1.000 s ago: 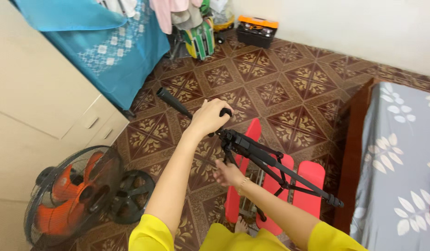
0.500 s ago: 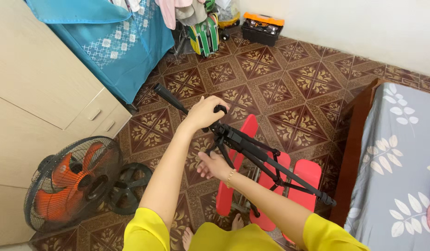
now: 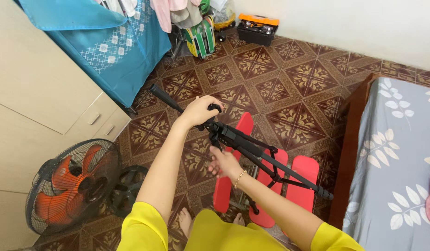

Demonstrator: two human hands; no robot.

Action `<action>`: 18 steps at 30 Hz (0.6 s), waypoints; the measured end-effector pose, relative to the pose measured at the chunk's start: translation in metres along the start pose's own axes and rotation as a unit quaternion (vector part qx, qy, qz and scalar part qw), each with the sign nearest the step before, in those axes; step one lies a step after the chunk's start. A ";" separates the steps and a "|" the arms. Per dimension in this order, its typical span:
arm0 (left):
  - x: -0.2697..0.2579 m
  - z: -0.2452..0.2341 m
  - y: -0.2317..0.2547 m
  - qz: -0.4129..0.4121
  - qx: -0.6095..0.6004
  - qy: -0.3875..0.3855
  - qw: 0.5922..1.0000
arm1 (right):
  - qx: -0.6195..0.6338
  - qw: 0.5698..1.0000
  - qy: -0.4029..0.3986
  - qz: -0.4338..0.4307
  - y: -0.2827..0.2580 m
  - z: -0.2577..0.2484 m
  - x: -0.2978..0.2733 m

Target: The person assembles a small black tripod by unfolding its legs, extending the center column, and adjusting the head. The person repeatedly tightens and loosens the head and leg locks while holding the tripod over a red folding stool.

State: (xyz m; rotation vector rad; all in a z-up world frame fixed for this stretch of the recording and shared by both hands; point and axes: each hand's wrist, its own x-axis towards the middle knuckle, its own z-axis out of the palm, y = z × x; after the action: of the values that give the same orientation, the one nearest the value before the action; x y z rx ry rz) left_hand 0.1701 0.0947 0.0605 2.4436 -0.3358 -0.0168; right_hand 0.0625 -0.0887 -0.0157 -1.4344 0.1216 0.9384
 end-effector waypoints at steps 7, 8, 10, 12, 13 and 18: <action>0.000 0.008 0.002 -0.015 -0.009 0.014 1.000 | -0.329 0.926 0.095 -0.160 -0.053 0.009 -0.011; -0.001 0.009 0.003 -0.015 -0.010 0.017 1.000 | -0.385 0.900 0.109 -0.172 -0.057 0.011 -0.009; -0.002 0.014 0.007 -0.008 -0.007 0.021 1.000 | -0.382 0.896 0.115 -0.195 -0.052 0.011 -0.011; -0.004 0.018 0.011 -0.010 -0.003 0.027 1.000 | -0.376 0.900 0.118 -0.186 -0.045 0.012 -0.009; -0.005 0.022 0.014 -0.014 0.001 0.028 0.999 | -0.371 0.906 0.118 -0.165 -0.042 0.013 -0.007; -0.009 0.026 0.016 -0.016 -0.008 0.040 0.999 | -0.397 0.888 0.147 -0.177 -0.028 0.013 0.004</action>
State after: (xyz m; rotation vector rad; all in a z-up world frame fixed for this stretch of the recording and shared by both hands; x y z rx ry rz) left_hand 0.1555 0.0692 0.0497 2.4263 -0.2599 0.0654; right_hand 0.0762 -0.0715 0.0066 -2.2613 -0.3357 0.4567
